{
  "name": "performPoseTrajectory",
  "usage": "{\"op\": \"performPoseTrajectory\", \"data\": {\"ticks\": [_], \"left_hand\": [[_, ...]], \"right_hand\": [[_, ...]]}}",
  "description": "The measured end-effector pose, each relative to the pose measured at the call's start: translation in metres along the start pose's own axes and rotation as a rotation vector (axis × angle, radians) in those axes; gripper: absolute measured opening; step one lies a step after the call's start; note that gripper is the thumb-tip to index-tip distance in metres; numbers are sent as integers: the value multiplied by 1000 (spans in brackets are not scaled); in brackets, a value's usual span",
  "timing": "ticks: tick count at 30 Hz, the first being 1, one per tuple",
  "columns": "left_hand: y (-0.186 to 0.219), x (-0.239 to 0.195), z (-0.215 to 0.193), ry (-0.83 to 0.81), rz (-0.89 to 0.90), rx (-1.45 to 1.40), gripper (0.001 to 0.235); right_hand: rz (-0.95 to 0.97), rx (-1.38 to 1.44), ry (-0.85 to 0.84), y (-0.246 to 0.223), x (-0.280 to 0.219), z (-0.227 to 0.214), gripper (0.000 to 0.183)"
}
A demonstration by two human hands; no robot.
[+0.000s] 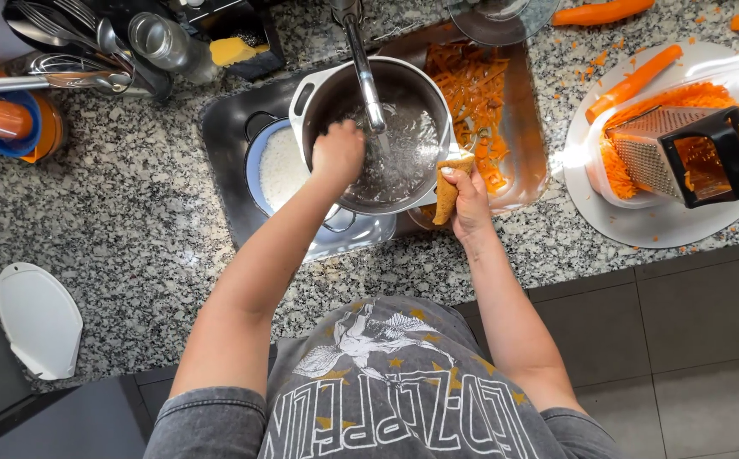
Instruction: Draining water from a pot of rice into a sink and rinsing the rice with fresh water from the faucet.
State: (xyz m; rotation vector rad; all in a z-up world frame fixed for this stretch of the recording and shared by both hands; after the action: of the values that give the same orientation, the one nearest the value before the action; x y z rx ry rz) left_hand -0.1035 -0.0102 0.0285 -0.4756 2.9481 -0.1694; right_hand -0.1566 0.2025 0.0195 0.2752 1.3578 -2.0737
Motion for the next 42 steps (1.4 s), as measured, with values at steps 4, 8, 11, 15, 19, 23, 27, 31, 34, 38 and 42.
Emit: {"op": "performPoseTrajectory", "data": {"ticks": [4,8,11,15,19,23,27,31,34,38,42], "left_hand": [[0,4,-22,44,32,310,19],[5,0,-42,-152,162,622,32],[1,-1,-17,-238,140,573,27],[13,-22,-33,-91,124,-18,8],[-13,-29,-120,45,73,-119,8],[-23,-42,-188,396,74,-57,34],[2,-34,-175,190,357,-101,62],[-18,-34,-175,124,342,-245,62],[-40,-47,-163,147,311,-214,44],[-93,-70,-166,368,238,-230,30],[-149,-135,-196,521,87,-367,61]], "right_hand": [[6,10,-4,3,0,-5,31],[22,16,15,4,-5,-5,28],[23,38,27,6,-3,-9,27],[18,38,48,10,-2,-14,27],[16,35,39,-7,-17,-4,31],[107,21,87,-8,-26,-8,47],[184,4,158,-5,-38,-8,54],[101,51,184,-8,-49,-11,52],[131,-1,181,-14,-70,0,50],[91,-108,200,-22,-91,28,49],[106,-322,252,-41,-125,76,56]]}}
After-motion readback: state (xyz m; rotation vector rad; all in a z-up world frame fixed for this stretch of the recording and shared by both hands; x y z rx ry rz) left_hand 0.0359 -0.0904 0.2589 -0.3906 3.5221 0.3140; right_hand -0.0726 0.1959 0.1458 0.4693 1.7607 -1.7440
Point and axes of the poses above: each hand's wrist, its own x-axis towards the middle knuckle, its own z-axis out of the palm, y = z × x, the point moved 8 cm from there along x, towards the middle knuckle, and after that the axes turned 3 degrees about -z, right-handed, at the moved point
